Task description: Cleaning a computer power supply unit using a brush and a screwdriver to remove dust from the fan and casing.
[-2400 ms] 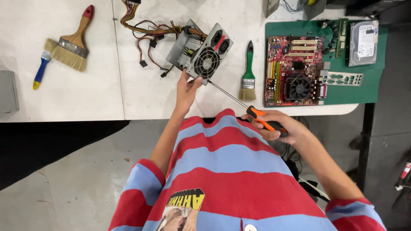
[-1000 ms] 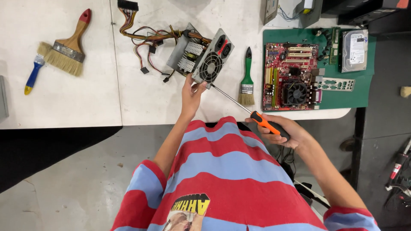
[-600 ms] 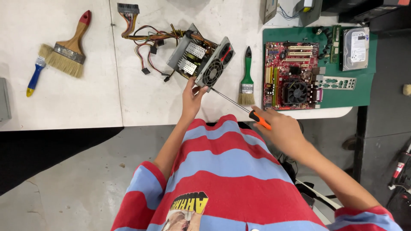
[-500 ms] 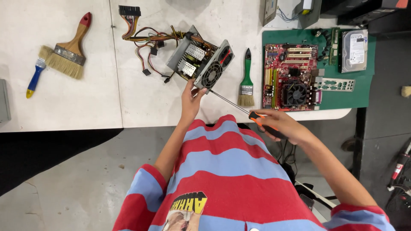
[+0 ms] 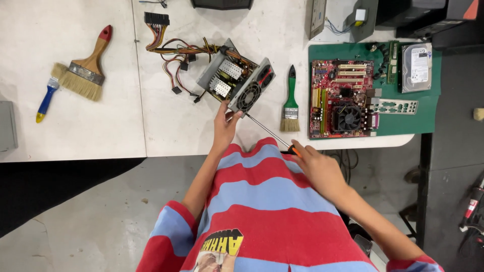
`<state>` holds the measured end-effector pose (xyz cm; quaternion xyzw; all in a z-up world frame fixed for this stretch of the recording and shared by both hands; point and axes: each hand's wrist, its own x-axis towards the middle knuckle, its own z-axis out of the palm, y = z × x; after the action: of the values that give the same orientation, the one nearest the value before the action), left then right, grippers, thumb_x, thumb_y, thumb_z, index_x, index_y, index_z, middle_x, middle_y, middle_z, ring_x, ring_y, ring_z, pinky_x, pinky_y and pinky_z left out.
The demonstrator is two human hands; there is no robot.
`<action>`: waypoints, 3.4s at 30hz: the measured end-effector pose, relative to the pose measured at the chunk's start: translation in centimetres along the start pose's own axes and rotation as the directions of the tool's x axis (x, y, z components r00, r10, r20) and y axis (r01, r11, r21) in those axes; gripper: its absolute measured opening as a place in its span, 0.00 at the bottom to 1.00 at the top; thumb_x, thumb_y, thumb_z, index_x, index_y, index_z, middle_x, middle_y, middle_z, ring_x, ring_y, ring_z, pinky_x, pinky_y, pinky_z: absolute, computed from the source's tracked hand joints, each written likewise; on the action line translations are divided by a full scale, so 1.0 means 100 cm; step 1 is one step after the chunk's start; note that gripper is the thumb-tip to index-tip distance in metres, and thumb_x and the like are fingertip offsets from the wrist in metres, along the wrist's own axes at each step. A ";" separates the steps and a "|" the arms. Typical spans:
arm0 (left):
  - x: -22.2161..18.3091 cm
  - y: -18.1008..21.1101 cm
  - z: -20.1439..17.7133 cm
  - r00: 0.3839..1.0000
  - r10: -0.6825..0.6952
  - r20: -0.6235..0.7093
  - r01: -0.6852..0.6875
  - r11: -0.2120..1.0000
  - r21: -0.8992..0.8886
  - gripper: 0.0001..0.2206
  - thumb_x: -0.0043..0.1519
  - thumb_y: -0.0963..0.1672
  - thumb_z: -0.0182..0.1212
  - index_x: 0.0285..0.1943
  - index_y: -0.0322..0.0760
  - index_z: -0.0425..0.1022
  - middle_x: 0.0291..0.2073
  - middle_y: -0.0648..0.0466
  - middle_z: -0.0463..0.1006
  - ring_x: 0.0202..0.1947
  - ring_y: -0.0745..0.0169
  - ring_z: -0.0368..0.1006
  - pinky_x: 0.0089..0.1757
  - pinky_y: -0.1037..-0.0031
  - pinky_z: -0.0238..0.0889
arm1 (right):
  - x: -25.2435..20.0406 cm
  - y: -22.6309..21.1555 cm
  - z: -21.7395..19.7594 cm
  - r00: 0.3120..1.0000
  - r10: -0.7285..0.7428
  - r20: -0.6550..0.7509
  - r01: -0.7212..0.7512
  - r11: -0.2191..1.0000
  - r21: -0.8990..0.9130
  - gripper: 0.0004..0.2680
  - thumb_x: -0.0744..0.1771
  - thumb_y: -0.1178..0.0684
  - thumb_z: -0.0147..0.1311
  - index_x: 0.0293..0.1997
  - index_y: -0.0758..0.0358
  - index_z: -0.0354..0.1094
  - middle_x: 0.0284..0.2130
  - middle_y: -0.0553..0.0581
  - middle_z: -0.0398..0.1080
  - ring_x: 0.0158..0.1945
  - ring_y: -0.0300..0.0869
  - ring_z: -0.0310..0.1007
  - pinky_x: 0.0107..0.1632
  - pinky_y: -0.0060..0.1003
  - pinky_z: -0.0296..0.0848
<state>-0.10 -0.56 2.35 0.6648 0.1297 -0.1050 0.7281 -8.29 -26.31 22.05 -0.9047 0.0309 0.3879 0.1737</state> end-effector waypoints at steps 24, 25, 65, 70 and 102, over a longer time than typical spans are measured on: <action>0.007 0.009 0.008 0.995 0.050 -0.081 -0.048 0.998 0.027 0.17 0.71 0.43 0.57 0.67 0.31 0.64 0.53 0.44 0.74 0.48 0.51 0.78 0.52 0.59 0.73 | -0.024 -0.048 0.022 0.866 -0.310 -0.392 -0.013 0.770 -0.637 0.29 0.68 0.48 0.48 0.80 0.57 0.43 0.21 0.52 0.67 0.20 0.44 0.76 0.21 0.40 0.75; 0.014 -0.015 0.002 0.993 0.055 -0.102 -0.051 0.998 0.037 0.16 0.72 0.43 0.56 0.66 0.30 0.66 0.52 0.44 0.75 0.48 0.53 0.78 0.51 0.60 0.74 | -0.027 -0.056 0.004 0.978 -0.126 -0.169 0.074 0.956 -0.284 0.29 0.69 0.43 0.44 0.80 0.53 0.37 0.29 0.63 0.71 0.32 0.56 0.77 0.33 0.48 0.76; 0.020 -0.020 -0.001 0.992 0.005 -0.126 -0.002 1.000 0.022 0.18 0.71 0.46 0.59 0.63 0.28 0.67 0.52 0.39 0.76 0.51 0.51 0.77 0.52 0.61 0.74 | -0.014 -0.028 -0.001 0.992 -0.128 -0.023 0.123 0.981 -0.147 0.22 0.72 0.42 0.36 0.78 0.43 0.44 0.45 0.71 0.74 0.42 0.70 0.78 0.41 0.60 0.78; 0.029 -0.057 -0.003 0.993 0.006 -0.114 -0.008 1.000 -0.015 0.19 0.71 0.46 0.60 0.65 0.29 0.67 0.53 0.41 0.76 0.51 0.53 0.76 0.52 0.61 0.73 | -0.029 -0.060 -0.030 0.993 -0.114 -0.010 0.114 0.991 0.070 0.25 0.70 0.47 0.43 0.79 0.44 0.41 0.51 0.71 0.70 0.50 0.66 0.73 0.50 0.56 0.73; -0.002 -0.038 0.015 0.992 0.064 -0.110 -0.054 0.994 0.093 0.15 0.68 0.41 0.61 0.62 0.32 0.67 0.51 0.39 0.75 0.51 0.39 0.77 0.51 0.58 0.73 | 0.014 -0.038 -0.030 0.943 -0.192 0.272 0.063 0.905 0.420 0.34 0.68 0.52 0.51 0.78 0.46 0.22 0.50 0.85 0.68 0.54 0.77 0.71 0.54 0.64 0.72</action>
<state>-1.44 -2.38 -1.01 0.7052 0.1461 -0.0510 0.6919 -4.52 -23.67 24.14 -0.7775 0.0234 0.4964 0.3854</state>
